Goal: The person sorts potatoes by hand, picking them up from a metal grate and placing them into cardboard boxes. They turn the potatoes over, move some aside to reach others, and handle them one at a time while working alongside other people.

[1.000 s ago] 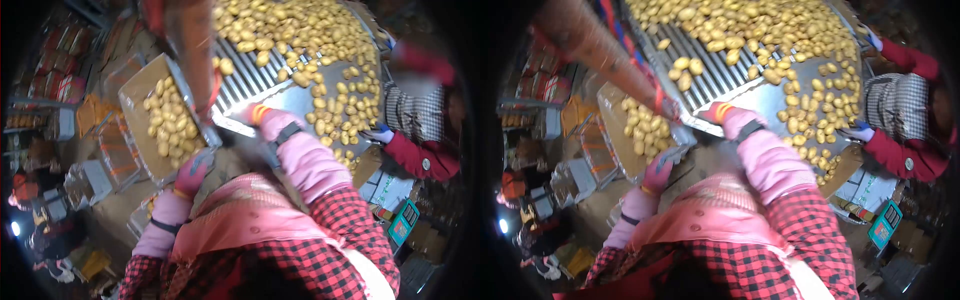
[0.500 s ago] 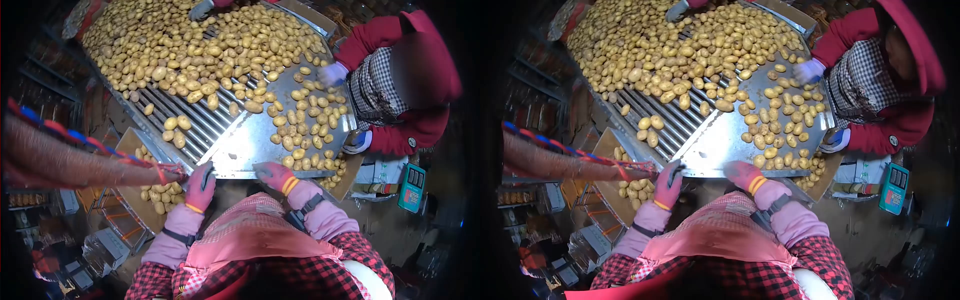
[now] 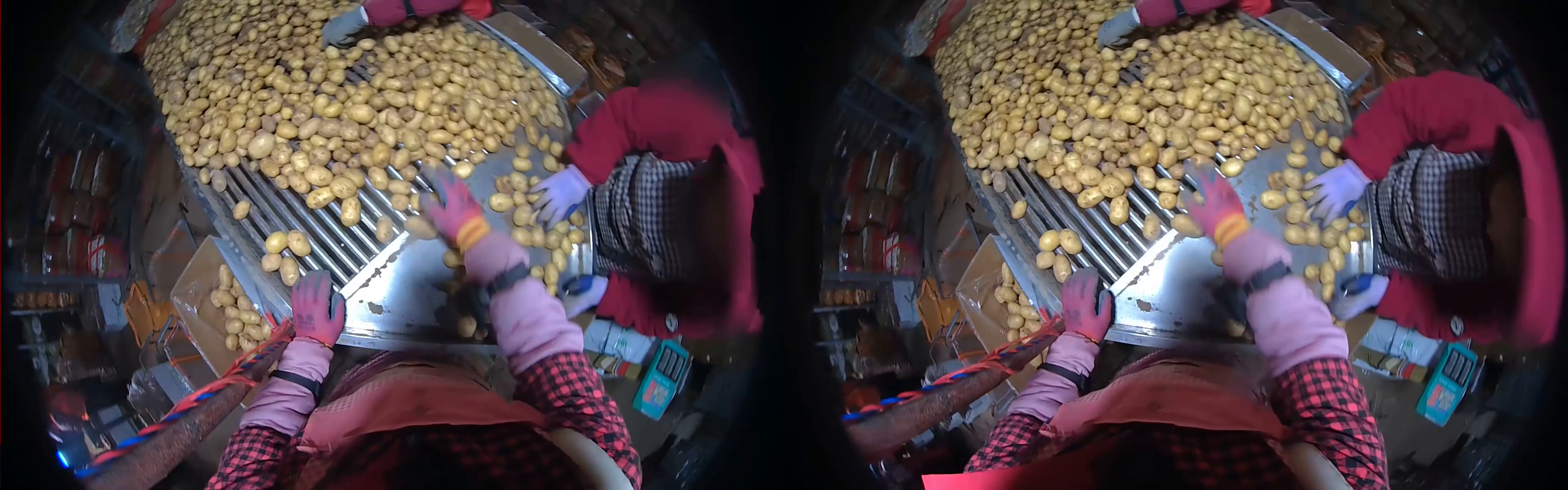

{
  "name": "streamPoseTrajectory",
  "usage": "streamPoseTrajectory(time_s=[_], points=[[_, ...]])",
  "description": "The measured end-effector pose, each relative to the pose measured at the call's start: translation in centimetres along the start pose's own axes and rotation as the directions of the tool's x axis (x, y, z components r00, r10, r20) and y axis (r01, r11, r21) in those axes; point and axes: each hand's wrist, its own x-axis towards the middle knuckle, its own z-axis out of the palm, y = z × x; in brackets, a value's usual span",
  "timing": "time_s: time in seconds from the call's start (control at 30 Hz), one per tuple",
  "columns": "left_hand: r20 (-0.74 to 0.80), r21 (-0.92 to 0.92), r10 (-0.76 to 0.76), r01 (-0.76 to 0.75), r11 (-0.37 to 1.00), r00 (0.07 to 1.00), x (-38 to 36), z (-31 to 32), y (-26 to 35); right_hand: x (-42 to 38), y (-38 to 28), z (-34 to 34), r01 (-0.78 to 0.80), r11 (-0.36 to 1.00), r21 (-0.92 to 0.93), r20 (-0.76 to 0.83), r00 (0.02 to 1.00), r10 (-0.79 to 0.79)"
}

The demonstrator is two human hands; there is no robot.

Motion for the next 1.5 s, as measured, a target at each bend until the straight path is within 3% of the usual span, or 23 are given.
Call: streamPoseTrajectory(time_s=[0.13, 0.2, 0.23, 0.3, 0.33, 0.5, 0.57, 0.63, 0.7, 0.77, 0.8, 0.87, 0.9, 0.93, 0.97, 1.0, 1.03, 1.07, 1.2, 1.27, 1.3, 1.4, 1.5], points=[[0.017, -0.022, -0.031, 0.031, 0.999, 0.999, -0.1, -0.2, 0.0, 14.1, 2.6, 2.9, 0.134, 0.985, 0.111, -0.196, 0.974, -0.110], [0.023, -0.008, -0.044, 0.044, 0.999, 0.999, -0.1, -0.3, 0.0, 16.0, 5.3, 8.1, 0.376, 0.888, -0.264, 0.281, 0.911, -0.302], [0.073, -0.025, -0.076, 0.078, 0.997, 0.994, 0.0, -0.4, -0.1, 12.6, 2.5, 9.5, 0.241, 0.933, -0.267, -0.127, 0.951, -0.282], [0.094, 0.003, -0.105, 0.105, 0.994, 0.990, -0.1, -0.4, -0.1, 9.9, -1.0, 7.9, 0.010, 0.993, -0.122, 0.179, 0.984, 0.012], [0.103, 0.013, -0.112, 0.112, 0.994, 0.988, -0.1, -0.3, 0.0, 7.6, -1.6, 7.5, 0.166, 0.986, 0.013, 0.184, 0.969, -0.166], [0.094, -0.038, -0.106, 0.110, 0.993, 0.990, -0.3, -0.3, 0.2, -3.2, -2.8, 7.8, 0.377, 0.926, 0.000, 0.323, 0.877, -0.357], [0.104, -0.212, -0.140, 0.159, 0.964, 0.985, 0.0, -0.2, 0.8, -6.2, -4.0, 6.7, 0.558, 0.824, 0.103, 0.153, 0.809, -0.567], [0.043, -0.319, -0.035, 0.047, 0.947, 0.998, 1.4, -1.1, 4.4, -9.7, -4.7, 7.6, 0.104, 0.922, 0.372, 0.339, 0.910, -0.239], [0.015, -0.408, 0.032, -0.023, 0.913, 0.999, 1.7, -0.7, 5.3, -12.3, -5.8, 8.8, -0.079, 0.816, 0.573, 0.412, 0.888, -0.204], [0.032, -0.478, 0.065, -0.042, 0.878, 0.997, 0.9, 1.2, 4.5, -13.4, -7.1, 9.9, 0.056, 0.625, 0.778, 0.275, 0.865, -0.420], [0.075, -0.437, 0.018, 0.017, 0.900, 0.997, 0.3, 1.2, 3.8, -12.2, -7.0, 9.3, 0.450, 0.631, 0.632, 0.162, 0.720, -0.675], [0.160, -0.348, -0.090, 0.141, 0.927, 0.983, -1.2, 0.7, 1.7, -8.4, -6.2, 7.5, 0.964, 0.205, 0.169, 0.174, 0.175, -0.969], [0.082, -0.337, -0.128, 0.149, 0.930, 0.988, -1.0, 0.1, 1.3, -5.2, -6.8, 5.7, 0.797, 0.577, 0.179, 0.490, 0.437, -0.754], [0.077, -0.288, -0.152, 0.168, 0.943, 0.985, -1.2, -0.1, 0.9, -2.1, -7.5, 4.0, 0.554, 0.832, -0.029, 0.701, 0.604, -0.378], [0.073, -0.240, -0.176, 0.189, 0.952, 0.982, -1.3, -0.2, 0.5, 1.6, -5.9, 3.9, 0.322, 0.925, 0.203, 0.425, 0.822, -0.379], [0.067, -0.191, -0.200, 0.210, 0.959, 0.977, -1.4, -0.2, 0.1, 5.3, -4.8, 3.4, 0.239, 0.822, 0.517, 0.096, 0.938, -0.333], [0.222, -0.168, -0.242, 0.281, 0.945, 0.945, -1.5, -0.1, -0.2, 9.3, -3.9, 2.4, 0.201, 0.949, 0.245, 0.150, 0.959, -0.242], [0.175, -0.132, -0.236, 0.261, 0.956, 0.956, -2.0, 0.5, -0.4, 12.9, -2.0, 3.1, 0.275, 0.961, -0.004, 0.058, 0.960, -0.274], [0.146, -0.031, -0.240, 0.247, 0.969, 0.960, -3.6, 2.2, -1.3, 25.1, -2.4, 3.1, 0.209, 0.846, -0.491, 0.215, 0.970, -0.114], [0.157, 0.020, -0.238, 0.238, 0.971, 0.959, -3.9, 2.0, -1.2, 30.4, -1.5, 4.9, 0.186, 0.835, -0.517, 0.306, 0.952, -0.023], [0.150, 0.033, -0.236, 0.234, 0.972, 0.960, -3.8, 1.8, -1.2, 35.2, 1.8, 7.4, 0.314, 0.830, -0.462, 0.467, 0.881, -0.073], [0.136, 0.044, -0.250, 0.246, 0.968, 0.959, -3.4, 1.7, -0.9, 36.5, -1.4, 7.9, 0.223, 0.908, -0.353, 0.621, 0.782, 0.049], [0.190, 0.062, -0.327, 0.322, 0.945, 0.926, -3.1, 1.3, -0.6, 39.6, 2.8, 12.4, 0.348, 0.904, -0.250, 0.677, 0.730, -0.094]])
